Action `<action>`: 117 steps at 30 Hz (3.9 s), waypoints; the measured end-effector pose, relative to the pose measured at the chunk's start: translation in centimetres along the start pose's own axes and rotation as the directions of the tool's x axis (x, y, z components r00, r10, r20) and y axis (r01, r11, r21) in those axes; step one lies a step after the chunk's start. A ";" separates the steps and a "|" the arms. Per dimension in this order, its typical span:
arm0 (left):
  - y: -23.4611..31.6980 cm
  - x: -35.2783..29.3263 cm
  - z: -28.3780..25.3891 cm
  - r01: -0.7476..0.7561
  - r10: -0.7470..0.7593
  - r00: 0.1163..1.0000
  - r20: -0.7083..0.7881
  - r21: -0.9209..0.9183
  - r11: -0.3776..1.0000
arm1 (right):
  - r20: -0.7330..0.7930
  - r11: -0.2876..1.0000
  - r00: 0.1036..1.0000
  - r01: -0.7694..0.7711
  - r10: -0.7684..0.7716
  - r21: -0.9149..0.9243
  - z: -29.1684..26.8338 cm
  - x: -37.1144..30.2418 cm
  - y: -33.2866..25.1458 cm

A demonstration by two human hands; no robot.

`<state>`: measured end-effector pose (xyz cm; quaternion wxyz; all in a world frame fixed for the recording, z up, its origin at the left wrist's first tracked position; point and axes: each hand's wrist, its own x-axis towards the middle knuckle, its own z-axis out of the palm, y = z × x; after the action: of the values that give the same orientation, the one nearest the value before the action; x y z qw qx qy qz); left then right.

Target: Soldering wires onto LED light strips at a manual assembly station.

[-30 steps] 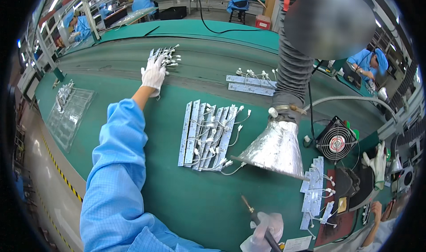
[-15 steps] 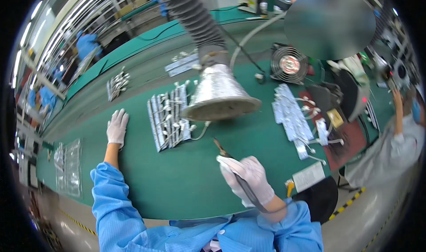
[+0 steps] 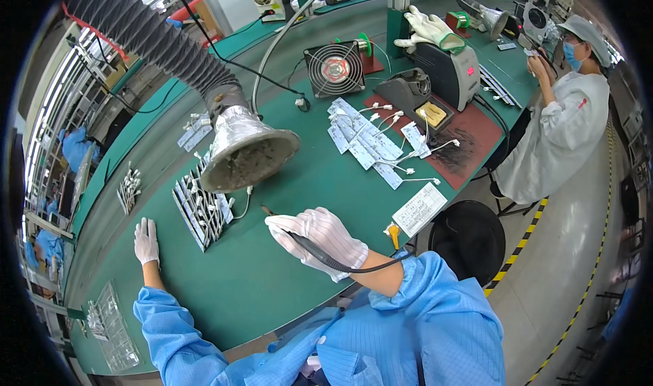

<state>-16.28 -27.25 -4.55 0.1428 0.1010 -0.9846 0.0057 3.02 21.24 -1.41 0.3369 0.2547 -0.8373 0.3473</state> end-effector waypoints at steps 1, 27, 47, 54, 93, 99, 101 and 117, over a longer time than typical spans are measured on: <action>-0.4 0.0 0.2 0.019 -0.019 1.000 0.007 0.002 1.000 | 0.004 1.000 1.000 0.000 0.000 0.000 0.3 0.2 -0.1; 2.9 -2.2 -3.8 -0.015 0.015 0.999 -0.031 -0.001 1.000 | 0.045 0.778 0.857 -0.487 0.513 0.397 1.9 -1.5 -0.8; 10.7 8.5 -2.5 -0.285 0.239 0.949 -0.204 -0.236 0.929 | 0.109 0.718 0.764 -0.638 0.636 0.278 1.3 0.3 -0.7; 14.2 14.2 0.8 -0.313 0.242 0.939 -0.244 -0.313 0.897 | 0.140 0.728 0.762 -0.646 0.632 0.230 1.3 1.0 -1.0; 15.0 14.7 -2.0 -0.252 0.252 0.965 -0.071 -0.518 0.818 | 0.161 0.880 0.879 -0.466 0.448 0.091 0.9 2.1 0.1; 15.4 13.5 -0.7 -0.119 0.247 0.967 0.056 -0.760 0.639 | 0.163 0.882 0.877 -0.466 0.451 0.067 1.0 2.1 0.1; 16.1 12.7 -0.5 -0.175 0.283 0.956 0.079 -0.622 0.764 | 0.117 0.916 0.912 -0.399 0.393 0.032 1.2 2.0 0.4; 13.5 14.2 -1.9 -0.075 0.084 0.996 -0.029 -0.776 0.626 | 0.157 0.789 0.793 -0.606 0.589 0.104 1.1 1.9 -0.2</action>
<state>-31.74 -16.72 1.55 0.1670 -0.0136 -0.8954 -0.4126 1.52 19.91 -0.51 0.1404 0.0206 -0.8647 0.4819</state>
